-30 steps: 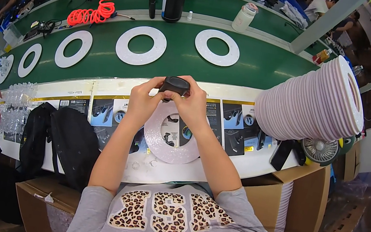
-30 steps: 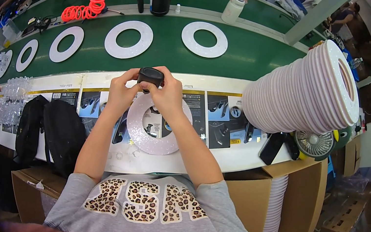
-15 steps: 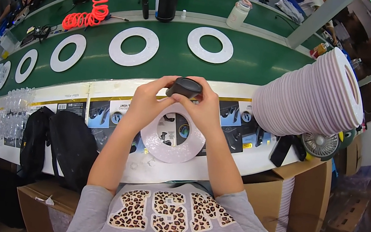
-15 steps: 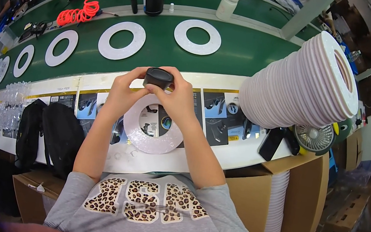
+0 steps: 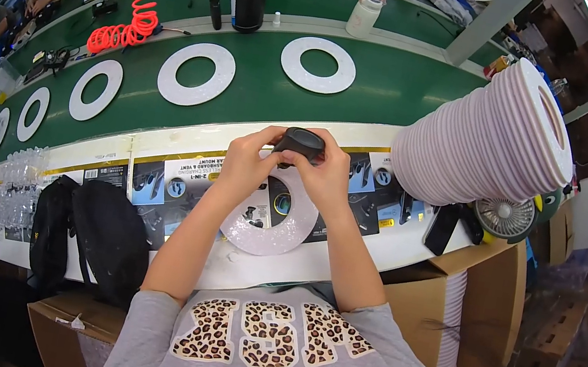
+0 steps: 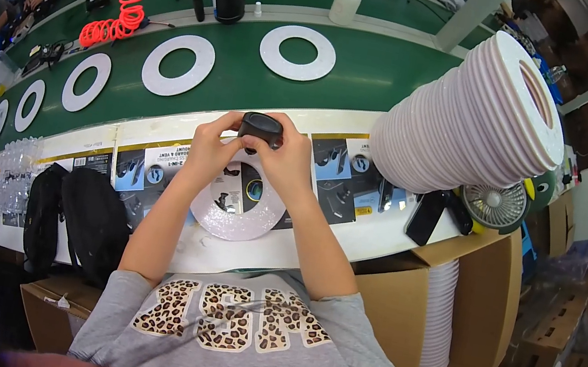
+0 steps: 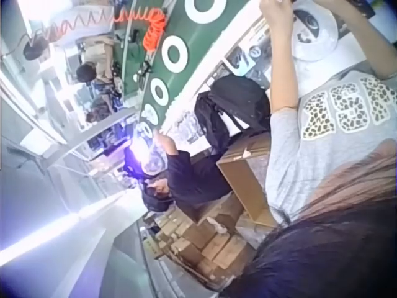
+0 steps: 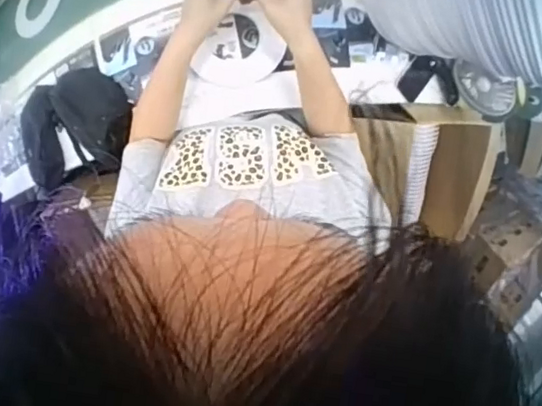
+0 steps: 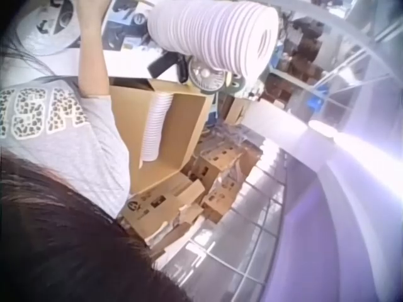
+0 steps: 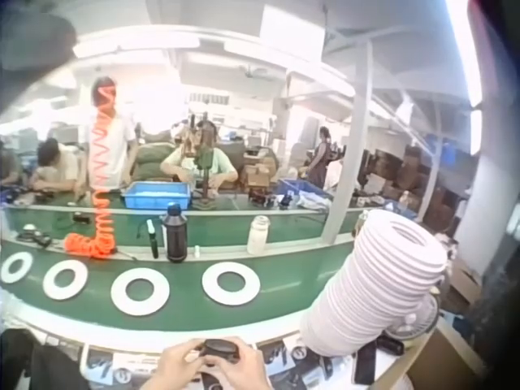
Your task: Assembling circular LED light fixtures by applying adhesive and attaching electronic components on a production line.
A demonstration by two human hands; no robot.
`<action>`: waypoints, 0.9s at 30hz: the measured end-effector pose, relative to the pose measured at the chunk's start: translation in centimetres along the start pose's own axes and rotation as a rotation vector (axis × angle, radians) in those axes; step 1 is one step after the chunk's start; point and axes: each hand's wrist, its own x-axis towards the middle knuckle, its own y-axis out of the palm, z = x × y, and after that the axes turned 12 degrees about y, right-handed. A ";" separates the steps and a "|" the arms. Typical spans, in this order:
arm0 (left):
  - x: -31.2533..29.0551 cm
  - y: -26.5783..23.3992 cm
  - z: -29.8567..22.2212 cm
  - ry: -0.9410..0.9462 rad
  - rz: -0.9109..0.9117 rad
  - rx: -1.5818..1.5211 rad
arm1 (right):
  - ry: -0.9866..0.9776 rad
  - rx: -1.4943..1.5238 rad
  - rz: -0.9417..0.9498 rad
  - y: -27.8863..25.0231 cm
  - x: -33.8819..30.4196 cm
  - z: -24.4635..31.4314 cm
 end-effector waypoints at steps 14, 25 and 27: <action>-0.1 0.2 -0.2 0.022 -0.023 -0.006 | 0.020 -0.013 -0.004 -0.1 -0.1 -0.1; 0.6 -0.4 -2.5 -0.021 0.085 -0.054 | -0.011 0.001 -0.006 -1.2 -0.7 0.4; 0.4 -0.2 -2.6 -0.009 0.073 -0.056 | -0.021 -0.060 -0.024 -1.4 -1.1 0.9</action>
